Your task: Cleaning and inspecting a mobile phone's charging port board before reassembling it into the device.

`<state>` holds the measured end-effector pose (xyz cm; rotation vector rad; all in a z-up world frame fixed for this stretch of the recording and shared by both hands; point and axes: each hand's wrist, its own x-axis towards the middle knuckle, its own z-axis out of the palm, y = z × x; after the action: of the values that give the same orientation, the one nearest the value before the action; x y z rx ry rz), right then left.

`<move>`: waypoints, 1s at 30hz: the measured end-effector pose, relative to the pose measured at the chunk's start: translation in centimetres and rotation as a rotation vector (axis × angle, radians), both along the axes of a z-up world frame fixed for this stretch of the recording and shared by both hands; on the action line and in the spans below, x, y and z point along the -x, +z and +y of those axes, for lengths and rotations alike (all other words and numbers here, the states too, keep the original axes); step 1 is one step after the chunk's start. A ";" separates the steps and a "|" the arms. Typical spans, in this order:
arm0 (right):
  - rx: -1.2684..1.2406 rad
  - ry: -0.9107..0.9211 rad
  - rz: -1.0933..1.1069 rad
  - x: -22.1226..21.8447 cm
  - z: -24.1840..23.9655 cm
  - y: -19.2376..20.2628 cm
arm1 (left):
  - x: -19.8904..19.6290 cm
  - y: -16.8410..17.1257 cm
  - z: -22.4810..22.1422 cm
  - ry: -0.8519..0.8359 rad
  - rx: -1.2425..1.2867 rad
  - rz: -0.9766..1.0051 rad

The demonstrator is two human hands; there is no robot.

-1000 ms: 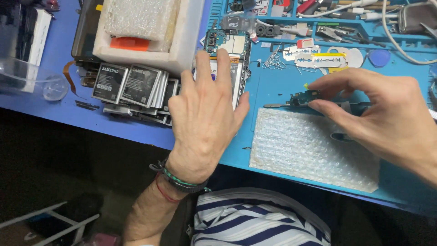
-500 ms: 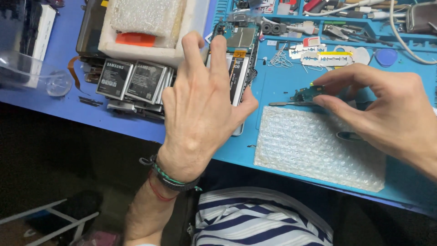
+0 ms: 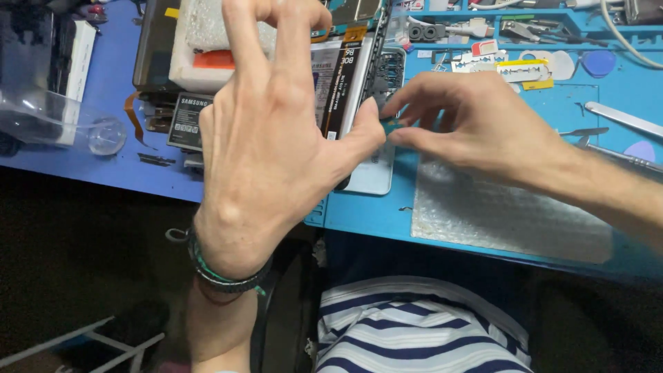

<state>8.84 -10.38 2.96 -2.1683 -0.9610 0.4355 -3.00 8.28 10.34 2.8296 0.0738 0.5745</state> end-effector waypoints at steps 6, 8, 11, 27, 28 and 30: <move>-0.142 0.255 -0.280 -0.1 1.1 -2.1 | 0.6 -1.0 0.0 -0.010 0.028 0.018; -0.179 0.303 -0.388 -0.1 -0.1 -1.3 | 0.9 -1.2 -0.1 -0.021 0.045 0.019; -0.129 0.148 -0.459 0.3 -2.2 1.2 | 0.9 -1.6 -0.9 -0.040 0.043 -0.009; 0.135 -0.375 0.416 0.0 -11.6 2.0 | 0.8 -6.3 -5.8 -0.230 0.085 -0.144; 0.335 -0.356 0.292 -0.3 -12.5 1.8 | 0.6 -6.6 -4.6 -0.327 0.042 -0.294; 0.544 -0.325 0.270 -0.4 -12.1 2.3 | 0.1 -7.4 -4.7 -0.518 0.090 -0.221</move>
<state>9.21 -22.53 5.25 -2.5966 -0.3493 0.8784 -3.08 3.56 2.92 2.5251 -0.6344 0.7252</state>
